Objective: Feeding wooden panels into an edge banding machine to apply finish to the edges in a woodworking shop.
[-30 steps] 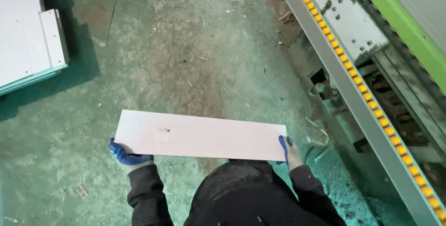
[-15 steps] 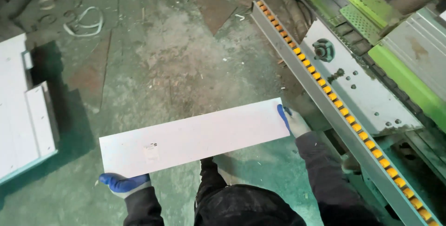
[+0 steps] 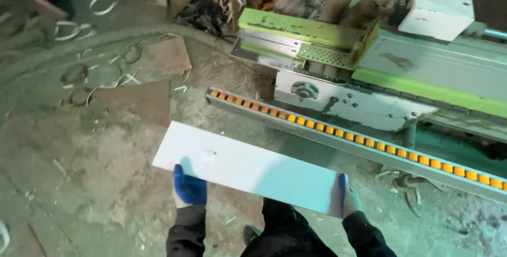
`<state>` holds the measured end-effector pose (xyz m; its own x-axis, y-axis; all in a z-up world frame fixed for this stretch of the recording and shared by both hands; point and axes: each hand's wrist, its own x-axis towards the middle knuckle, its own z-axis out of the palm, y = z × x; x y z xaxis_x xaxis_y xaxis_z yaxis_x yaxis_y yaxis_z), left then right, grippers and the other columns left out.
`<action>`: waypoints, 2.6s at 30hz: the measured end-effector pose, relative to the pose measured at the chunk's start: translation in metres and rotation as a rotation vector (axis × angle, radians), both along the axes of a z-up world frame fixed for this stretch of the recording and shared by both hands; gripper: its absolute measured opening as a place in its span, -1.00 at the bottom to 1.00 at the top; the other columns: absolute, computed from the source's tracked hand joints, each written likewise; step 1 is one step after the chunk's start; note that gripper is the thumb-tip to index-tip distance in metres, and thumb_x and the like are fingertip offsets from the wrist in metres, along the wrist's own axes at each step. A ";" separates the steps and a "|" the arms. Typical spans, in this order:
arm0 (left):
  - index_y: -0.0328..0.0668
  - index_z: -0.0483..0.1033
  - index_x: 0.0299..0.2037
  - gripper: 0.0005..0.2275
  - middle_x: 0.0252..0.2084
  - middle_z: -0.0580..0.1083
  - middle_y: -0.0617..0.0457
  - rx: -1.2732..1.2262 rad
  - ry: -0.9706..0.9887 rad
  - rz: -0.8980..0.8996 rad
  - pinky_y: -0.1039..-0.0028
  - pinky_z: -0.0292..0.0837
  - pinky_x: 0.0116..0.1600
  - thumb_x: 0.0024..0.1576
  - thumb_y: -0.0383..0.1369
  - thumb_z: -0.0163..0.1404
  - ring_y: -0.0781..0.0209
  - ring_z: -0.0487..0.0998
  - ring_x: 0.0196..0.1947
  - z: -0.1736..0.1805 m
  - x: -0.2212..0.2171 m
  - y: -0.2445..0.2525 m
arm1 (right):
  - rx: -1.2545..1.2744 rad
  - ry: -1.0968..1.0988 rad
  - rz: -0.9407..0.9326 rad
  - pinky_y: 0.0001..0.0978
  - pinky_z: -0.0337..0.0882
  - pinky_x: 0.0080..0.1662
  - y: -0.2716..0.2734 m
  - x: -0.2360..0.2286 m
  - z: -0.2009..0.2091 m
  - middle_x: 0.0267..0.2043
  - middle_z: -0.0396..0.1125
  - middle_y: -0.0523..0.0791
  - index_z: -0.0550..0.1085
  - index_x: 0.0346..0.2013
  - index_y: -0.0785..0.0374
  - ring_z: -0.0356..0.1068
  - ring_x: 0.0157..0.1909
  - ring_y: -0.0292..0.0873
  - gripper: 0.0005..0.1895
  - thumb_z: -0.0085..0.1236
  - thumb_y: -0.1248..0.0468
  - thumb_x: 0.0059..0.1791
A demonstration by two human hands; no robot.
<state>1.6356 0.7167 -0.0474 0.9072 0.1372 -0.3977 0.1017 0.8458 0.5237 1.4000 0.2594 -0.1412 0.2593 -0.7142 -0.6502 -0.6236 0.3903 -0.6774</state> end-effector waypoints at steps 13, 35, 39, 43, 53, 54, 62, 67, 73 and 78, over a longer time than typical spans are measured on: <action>-0.03 0.41 0.60 -0.37 0.43 0.60 -0.25 0.176 0.337 -0.934 -0.19 0.58 0.49 0.31 -0.12 0.19 -0.29 0.61 0.44 -0.058 0.332 -0.215 | -0.078 0.052 -0.779 0.10 0.49 0.15 0.078 0.175 0.003 0.21 0.59 0.23 0.64 0.26 0.57 0.57 0.19 0.24 -0.01 0.23 -0.44 0.21; -0.08 0.50 0.45 -0.44 0.19 0.62 -0.15 0.332 0.209 -1.879 -0.39 0.76 0.22 0.40 0.08 0.25 -0.38 0.75 0.08 -0.169 0.442 -0.353 | 0.114 -0.729 -1.746 -0.03 0.31 0.62 0.301 0.373 0.052 0.64 0.39 -0.10 0.43 0.63 0.07 0.40 0.66 -0.02 0.00 0.57 -0.36 0.09; 0.20 0.14 0.57 -0.24 0.30 0.56 -0.29 0.385 0.363 -1.755 -0.82 0.60 0.24 0.32 0.09 0.36 -0.69 0.67 0.20 -0.203 0.441 -0.395 | 0.123 -0.751 -1.778 -0.01 0.29 0.65 0.284 0.362 0.062 0.64 0.39 -0.15 0.47 0.58 -0.04 0.43 0.65 -0.06 -0.03 0.58 -0.41 0.04; 0.29 0.21 0.56 -0.29 0.39 0.58 -0.21 0.585 0.411 -1.643 -0.81 0.66 0.14 0.32 0.19 0.31 -0.60 0.71 0.21 -0.236 0.437 -0.437 | 0.067 -0.707 -1.746 0.09 0.05 0.77 0.273 0.341 0.040 0.77 0.23 -0.21 0.34 0.70 -0.14 0.23 0.77 -0.05 0.05 0.43 -0.52 0.08; -0.16 0.72 0.32 -0.62 0.26 0.72 -0.22 1.089 0.020 -1.321 0.02 0.67 0.50 0.52 -0.09 0.06 -0.09 0.74 0.32 -0.023 0.361 -0.440 | 0.135 -0.569 -1.796 0.31 0.26 0.63 0.229 0.330 0.052 0.61 0.36 -0.04 0.37 0.64 0.04 0.37 0.64 0.07 -0.12 0.43 -0.30 0.18; -0.16 0.72 0.32 -0.62 0.26 0.72 -0.22 1.094 0.031 -1.317 0.02 0.67 0.50 0.52 -0.09 0.06 -0.09 0.74 0.32 -0.009 0.358 -0.446 | 0.141 -0.559 -1.791 0.31 0.26 0.63 0.221 0.326 0.053 0.61 0.36 -0.04 0.37 0.64 0.04 0.37 0.64 0.07 -0.12 0.43 -0.30 0.18; -0.41 0.61 0.31 -0.70 0.29 0.69 -0.41 0.666 0.352 -1.113 -0.24 0.82 0.21 0.45 -0.38 0.12 -0.40 0.80 0.21 -0.082 0.328 -0.513 | 0.156 -0.236 -1.632 0.29 0.57 0.38 0.172 0.280 0.057 0.52 0.42 0.01 0.29 0.64 0.25 0.47 0.44 0.20 0.30 0.34 -0.47 -0.17; -0.41 0.71 0.11 -0.60 0.08 0.77 -0.33 0.915 0.322 -1.253 0.08 0.88 0.10 0.44 -0.09 0.15 -0.24 0.86 -0.01 -0.096 0.308 -0.539 | 0.151 -0.325 -1.564 0.23 0.55 0.35 0.144 0.254 0.066 0.47 0.42 -0.03 0.31 0.64 0.14 0.46 0.39 0.13 0.25 0.29 -0.47 -0.18; -0.40 0.65 0.13 -0.57 0.12 0.76 -0.36 0.906 0.312 -1.288 0.06 0.87 0.18 0.43 -0.07 0.17 -0.25 0.86 0.03 -0.079 0.276 -0.572 | 0.113 -0.235 -1.523 0.20 0.55 0.36 0.111 0.226 0.069 0.55 0.40 0.02 0.27 0.69 0.23 0.45 0.44 0.17 0.30 0.21 -0.52 -0.13; -0.33 0.67 0.12 -0.63 0.12 0.76 -0.32 0.892 0.322 -1.293 0.08 0.86 0.19 0.43 -0.10 0.18 -0.22 0.85 0.06 -0.083 0.242 -0.607 | 0.112 -0.302 -1.638 0.26 0.57 0.37 0.081 0.177 0.036 0.57 0.37 -0.08 0.23 0.72 0.08 0.45 0.46 0.13 0.20 0.33 -0.42 -0.07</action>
<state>1.8773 0.1095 -0.1308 0.4913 -0.3374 -0.8030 0.6709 -0.4414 0.5959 1.5774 0.3400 -0.1048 -0.5481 -0.2957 -0.7824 0.6048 0.5059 -0.6150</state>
